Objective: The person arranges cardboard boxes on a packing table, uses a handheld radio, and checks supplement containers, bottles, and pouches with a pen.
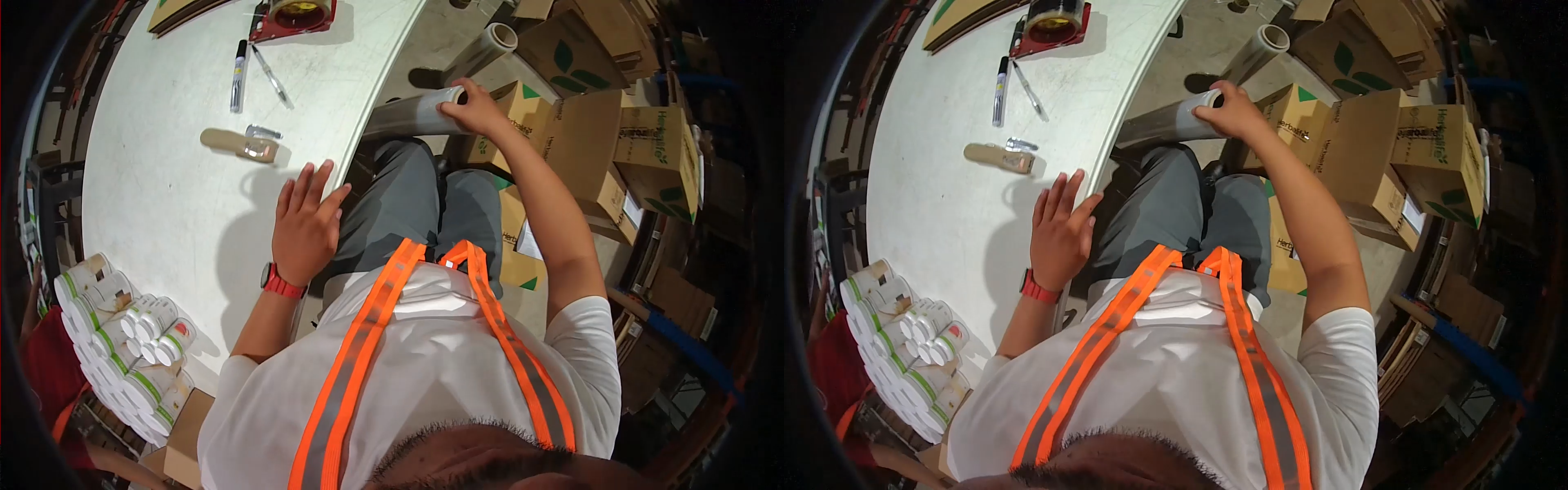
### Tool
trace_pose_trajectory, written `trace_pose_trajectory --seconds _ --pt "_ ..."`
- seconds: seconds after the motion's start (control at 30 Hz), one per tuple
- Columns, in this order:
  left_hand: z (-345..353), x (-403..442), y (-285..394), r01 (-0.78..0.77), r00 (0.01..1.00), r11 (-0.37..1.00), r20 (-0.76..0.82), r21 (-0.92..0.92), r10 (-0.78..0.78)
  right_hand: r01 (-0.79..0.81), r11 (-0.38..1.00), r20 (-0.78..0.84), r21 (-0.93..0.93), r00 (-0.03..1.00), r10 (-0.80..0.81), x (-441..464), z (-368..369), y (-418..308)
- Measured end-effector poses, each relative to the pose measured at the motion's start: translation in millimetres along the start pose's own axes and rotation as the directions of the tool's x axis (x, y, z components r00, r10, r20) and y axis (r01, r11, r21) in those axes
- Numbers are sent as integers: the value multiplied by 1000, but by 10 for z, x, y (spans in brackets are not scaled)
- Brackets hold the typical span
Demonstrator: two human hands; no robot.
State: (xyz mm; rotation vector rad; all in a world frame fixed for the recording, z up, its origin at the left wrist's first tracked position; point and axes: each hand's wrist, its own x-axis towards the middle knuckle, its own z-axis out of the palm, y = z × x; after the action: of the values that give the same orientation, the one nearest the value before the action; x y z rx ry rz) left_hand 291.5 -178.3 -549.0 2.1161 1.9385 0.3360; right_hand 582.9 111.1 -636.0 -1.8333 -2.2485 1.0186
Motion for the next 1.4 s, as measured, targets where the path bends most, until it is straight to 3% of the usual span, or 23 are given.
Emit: trace_pose_trajectory --seconds 0.03,0.23,0.43,0.67,0.8,0.93,1.07,1.2,1.33,1.4 --pt "59 -16 -21 -23 998 1000 -65 -4 23 -18 1000 19 10 1000 18 66 104 11" --pt "6 83 -5 9 999 999 53 43 -12 -101 992 114 -72 987 109 440 807 72" --pt "7 78 -21 5 996 999 87 40 -9 -259 966 73 -28 963 260 479 1295 241" --pt "-21 74 -10 -15 998 1000 62 5 15 -295 955 57 -24 954 295 512 1237 174" --pt "-31 61 -22 -8 1000 1000 0 -9 8 -266 959 -237 99 930 282 892 953 106" --pt "19 8 -67 -30 998 999 -63 -33 28 -195 947 -284 253 921 266 1025 284 -2" --pt "5 21 -49 -11 999 1000 -30 -26 10 -11 1000 -248 20 969 16 818 5 -197" --pt "-31 -54 -64 -66 991 991 -123 -113 52 110 948 -40 -298 991 -127 486 -32 -364" --pt "-41 -17 -92 -72 989 989 -137 -127 54 217 939 -242 -266 928 -283 365 -40 -633" --pt "-35 -39 -88 -69 992 989 -117 -132 54 196 977 -262 -81 942 -211 431 -248 -541"
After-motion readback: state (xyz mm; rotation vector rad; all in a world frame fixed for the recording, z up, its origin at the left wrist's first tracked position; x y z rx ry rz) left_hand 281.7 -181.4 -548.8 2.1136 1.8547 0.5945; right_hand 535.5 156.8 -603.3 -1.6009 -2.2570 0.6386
